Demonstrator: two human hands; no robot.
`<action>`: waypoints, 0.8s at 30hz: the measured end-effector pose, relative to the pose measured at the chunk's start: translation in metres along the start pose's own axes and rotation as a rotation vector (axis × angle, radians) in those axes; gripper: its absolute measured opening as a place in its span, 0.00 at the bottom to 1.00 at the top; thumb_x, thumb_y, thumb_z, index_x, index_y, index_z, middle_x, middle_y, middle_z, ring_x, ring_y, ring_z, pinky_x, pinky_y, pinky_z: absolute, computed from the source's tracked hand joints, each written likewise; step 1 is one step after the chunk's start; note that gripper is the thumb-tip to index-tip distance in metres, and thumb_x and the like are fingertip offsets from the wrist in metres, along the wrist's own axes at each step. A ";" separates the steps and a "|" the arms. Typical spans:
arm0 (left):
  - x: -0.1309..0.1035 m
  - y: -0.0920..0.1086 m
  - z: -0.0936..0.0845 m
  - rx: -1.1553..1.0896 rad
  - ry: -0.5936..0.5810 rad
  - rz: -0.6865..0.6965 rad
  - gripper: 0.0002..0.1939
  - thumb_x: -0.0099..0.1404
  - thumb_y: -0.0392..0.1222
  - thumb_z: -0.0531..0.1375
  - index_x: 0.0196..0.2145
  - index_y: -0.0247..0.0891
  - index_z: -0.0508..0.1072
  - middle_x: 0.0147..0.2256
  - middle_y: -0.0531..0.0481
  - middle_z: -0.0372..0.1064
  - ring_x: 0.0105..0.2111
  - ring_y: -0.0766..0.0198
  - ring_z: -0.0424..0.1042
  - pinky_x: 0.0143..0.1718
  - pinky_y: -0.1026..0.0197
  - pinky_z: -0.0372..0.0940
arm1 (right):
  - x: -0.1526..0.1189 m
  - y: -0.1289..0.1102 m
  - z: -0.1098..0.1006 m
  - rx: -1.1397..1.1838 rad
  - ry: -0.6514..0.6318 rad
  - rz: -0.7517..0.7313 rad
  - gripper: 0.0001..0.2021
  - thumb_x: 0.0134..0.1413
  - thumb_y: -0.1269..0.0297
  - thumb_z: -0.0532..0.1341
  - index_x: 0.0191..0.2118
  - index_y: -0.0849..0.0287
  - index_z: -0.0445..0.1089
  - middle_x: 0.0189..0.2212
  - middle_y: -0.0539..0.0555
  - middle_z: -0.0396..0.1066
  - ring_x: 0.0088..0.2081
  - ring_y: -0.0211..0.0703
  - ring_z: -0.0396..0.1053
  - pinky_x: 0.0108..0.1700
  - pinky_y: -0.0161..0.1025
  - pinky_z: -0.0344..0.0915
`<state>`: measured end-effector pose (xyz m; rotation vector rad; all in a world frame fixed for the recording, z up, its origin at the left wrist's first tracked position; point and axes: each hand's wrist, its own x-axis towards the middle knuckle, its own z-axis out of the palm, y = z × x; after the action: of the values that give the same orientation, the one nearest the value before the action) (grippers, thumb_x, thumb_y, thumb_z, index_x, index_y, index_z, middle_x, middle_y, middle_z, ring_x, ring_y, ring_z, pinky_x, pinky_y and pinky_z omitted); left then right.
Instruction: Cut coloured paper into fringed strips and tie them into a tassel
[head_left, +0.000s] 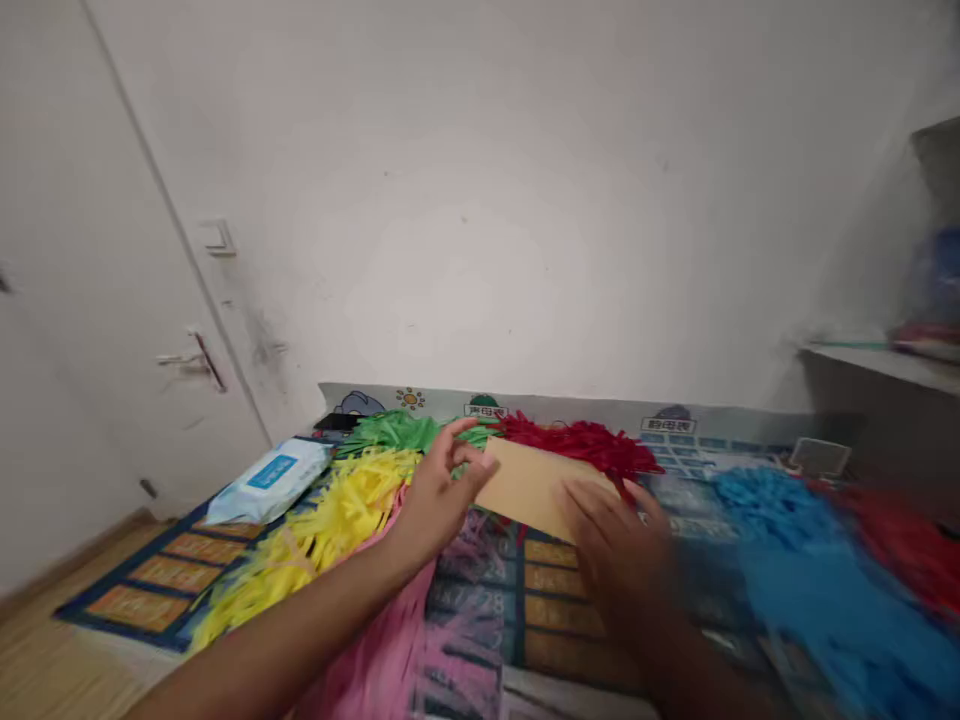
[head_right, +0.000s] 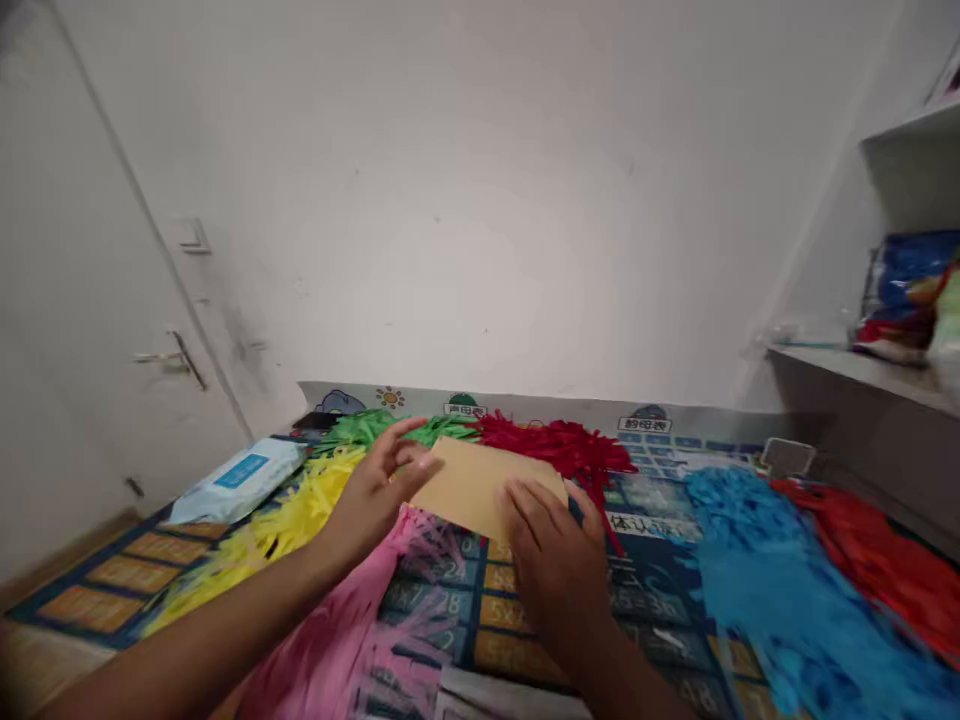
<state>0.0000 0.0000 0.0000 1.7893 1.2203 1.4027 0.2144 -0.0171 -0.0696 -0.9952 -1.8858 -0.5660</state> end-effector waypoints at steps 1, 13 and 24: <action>-0.002 0.001 -0.003 0.051 -0.053 0.053 0.26 0.62 0.46 0.60 0.56 0.38 0.64 0.34 0.51 0.70 0.37 0.60 0.70 0.37 0.61 0.61 | -0.002 0.001 -0.002 -0.015 0.006 -0.001 0.18 0.66 0.69 0.48 0.57 0.50 0.64 0.49 0.52 0.75 0.50 0.46 0.70 0.58 0.53 0.48; -0.034 0.003 0.004 0.016 -0.234 0.063 0.13 0.58 0.40 0.64 0.43 0.41 0.78 0.35 0.50 0.77 0.37 0.59 0.74 0.41 0.61 0.65 | 0.017 -0.021 -0.023 0.290 -0.093 -0.007 0.12 0.61 0.65 0.58 0.50 0.54 0.66 0.45 0.53 0.74 0.47 0.45 0.69 0.50 0.46 0.59; -0.047 0.008 0.012 -0.297 -0.348 0.026 0.12 0.66 0.39 0.57 0.46 0.41 0.75 0.45 0.48 0.76 0.44 0.61 0.75 0.47 0.63 0.67 | 0.021 -0.030 -0.024 0.403 -0.029 0.051 0.09 0.58 0.68 0.62 0.44 0.52 0.70 0.39 0.50 0.76 0.41 0.44 0.70 0.45 0.44 0.59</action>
<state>0.0120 -0.0440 -0.0182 1.7494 0.7685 1.1538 0.1958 -0.0429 -0.0397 -0.7838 -1.8950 -0.1304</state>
